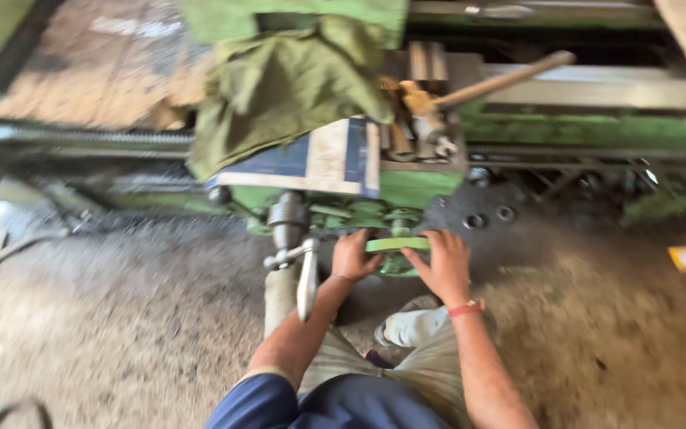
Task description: The person operates a metal lathe by turning a green handwheel with both hands to move the carriage. The person continues to rotate the wheel back and forth while seated in front of the machine.
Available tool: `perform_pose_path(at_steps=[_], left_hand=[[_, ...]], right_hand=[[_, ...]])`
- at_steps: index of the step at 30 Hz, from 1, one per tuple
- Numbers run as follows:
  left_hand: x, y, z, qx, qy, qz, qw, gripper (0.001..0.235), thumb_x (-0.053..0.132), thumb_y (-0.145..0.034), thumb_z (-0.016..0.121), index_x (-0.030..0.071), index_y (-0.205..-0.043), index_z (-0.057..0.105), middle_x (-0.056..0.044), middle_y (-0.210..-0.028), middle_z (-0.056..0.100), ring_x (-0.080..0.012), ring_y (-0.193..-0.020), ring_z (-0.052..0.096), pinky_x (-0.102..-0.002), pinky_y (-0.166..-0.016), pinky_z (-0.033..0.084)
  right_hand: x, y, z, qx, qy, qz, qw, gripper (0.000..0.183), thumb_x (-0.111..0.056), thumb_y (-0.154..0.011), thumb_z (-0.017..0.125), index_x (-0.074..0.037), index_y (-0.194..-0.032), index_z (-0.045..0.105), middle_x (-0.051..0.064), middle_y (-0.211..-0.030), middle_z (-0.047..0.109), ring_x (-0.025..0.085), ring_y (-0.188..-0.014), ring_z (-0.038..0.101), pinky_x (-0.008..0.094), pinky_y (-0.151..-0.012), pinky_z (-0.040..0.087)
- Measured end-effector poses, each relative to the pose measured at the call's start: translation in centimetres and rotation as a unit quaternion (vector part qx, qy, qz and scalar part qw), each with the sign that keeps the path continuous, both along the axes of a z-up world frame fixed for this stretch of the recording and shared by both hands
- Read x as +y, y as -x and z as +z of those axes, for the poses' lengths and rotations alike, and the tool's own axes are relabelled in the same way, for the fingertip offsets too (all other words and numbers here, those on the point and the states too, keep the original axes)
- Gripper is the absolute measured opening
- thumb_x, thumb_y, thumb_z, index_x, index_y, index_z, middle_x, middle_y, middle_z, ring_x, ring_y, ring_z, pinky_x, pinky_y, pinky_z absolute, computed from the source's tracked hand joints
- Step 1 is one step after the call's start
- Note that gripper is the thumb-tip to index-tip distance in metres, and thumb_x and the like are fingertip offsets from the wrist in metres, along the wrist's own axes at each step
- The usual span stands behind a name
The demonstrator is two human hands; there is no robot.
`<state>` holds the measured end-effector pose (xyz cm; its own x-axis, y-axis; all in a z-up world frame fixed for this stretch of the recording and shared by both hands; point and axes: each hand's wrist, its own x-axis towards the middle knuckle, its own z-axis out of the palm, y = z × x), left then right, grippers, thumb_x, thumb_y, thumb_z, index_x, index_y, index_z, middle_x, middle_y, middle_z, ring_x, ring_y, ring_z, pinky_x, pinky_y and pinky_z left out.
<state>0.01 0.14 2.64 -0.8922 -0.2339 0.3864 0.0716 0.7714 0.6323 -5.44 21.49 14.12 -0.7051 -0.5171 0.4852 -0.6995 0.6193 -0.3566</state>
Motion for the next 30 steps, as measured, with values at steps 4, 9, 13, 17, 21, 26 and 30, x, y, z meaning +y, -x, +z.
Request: perform_pose_path(at_steps=[4,9,13,17,21,26,30], left_hand=[[0.0,-0.1,0.2,0.015,-0.034,0.002,0.999,0.056,0.033,-0.072,0.078,0.012,-0.121,0.064,-0.007,-0.104,0.075,-0.0312,-0.098,0.071,-0.045,-0.087,0.051],[0.1,-0.4,0.8,0.027,-0.027,0.003,0.999,0.056,0.034,-0.073,0.078,0.011,-0.122,0.063,-0.008,-0.107,0.075,-0.0313,-0.099,0.07,-0.046,-0.087,0.05],[0.1,-0.8,1.2,0.033,-0.041,0.003,0.999,0.052,0.034,-0.075,0.077,0.012,-0.12,0.063,-0.006,-0.105,0.075,-0.0302,-0.099,0.07,-0.044,-0.086,0.05],[0.0,-0.8,1.2,0.03,-0.025,0.007,0.999,0.05,0.034,-0.074,0.077,0.013,-0.117,0.064,-0.006,-0.102,0.073,-0.0308,-0.096,0.07,-0.044,-0.085,0.05],[-0.1,-0.8,1.2,0.044,-0.028,0.001,0.999,0.05,0.034,-0.074,0.076,0.013,-0.118,0.063,-0.005,-0.102,0.073,-0.0299,-0.095,0.071,-0.044,-0.086,0.05],[-0.2,-0.9,1.0,0.038,-0.029,0.005,0.999,0.051,0.035,-0.074,0.077,0.013,-0.118,0.064,-0.006,-0.102,0.074,-0.0304,-0.095,0.071,-0.044,-0.085,0.05],[-0.2,-0.8,0.8,0.04,-0.025,0.01,0.999,0.054,0.034,-0.073,0.078,0.012,-0.119,0.064,-0.008,-0.104,0.074,-0.0324,-0.097,0.07,-0.044,-0.086,0.051]], right_hand=[[0.1,0.0,-0.5,0.009,-0.014,-0.003,1.0,0.051,-0.054,-0.088,0.071,-0.01,-0.113,0.068,0.011,-0.108,0.067,0.036,-0.101,0.061,0.051,-0.088,0.044],[0.0,0.1,-1.1,0.012,-0.013,-0.003,1.0,0.053,-0.058,-0.091,0.067,-0.01,-0.114,0.068,0.01,-0.109,0.066,0.036,-0.104,0.061,0.051,-0.09,0.044],[0.0,0.0,-1.2,0.001,-0.022,-0.002,1.0,0.055,-0.059,-0.091,0.066,-0.01,-0.113,0.068,0.01,-0.109,0.066,0.036,-0.104,0.061,0.051,-0.089,0.044],[-0.1,0.1,-1.1,-0.004,-0.034,-0.005,0.999,0.056,-0.061,-0.091,0.066,-0.009,-0.113,0.069,0.01,-0.108,0.067,0.036,-0.103,0.061,0.05,-0.09,0.044],[-0.2,0.1,-1.1,0.006,-0.034,-0.003,0.999,0.057,-0.062,-0.091,0.065,-0.009,-0.113,0.069,0.01,-0.108,0.067,0.036,-0.104,0.06,0.051,-0.092,0.044],[-0.3,0.1,-1.1,0.004,-0.044,-0.007,0.999,0.058,-0.063,-0.09,0.065,-0.009,-0.113,0.069,0.01,-0.109,0.066,0.036,-0.104,0.06,0.05,-0.092,0.044],[-0.4,0.0,-1.0,0.002,-0.049,-0.011,0.999,0.059,-0.063,-0.09,0.065,-0.009,-0.113,0.069,0.01,-0.109,0.067,0.035,-0.105,0.06,0.051,-0.093,0.043]])
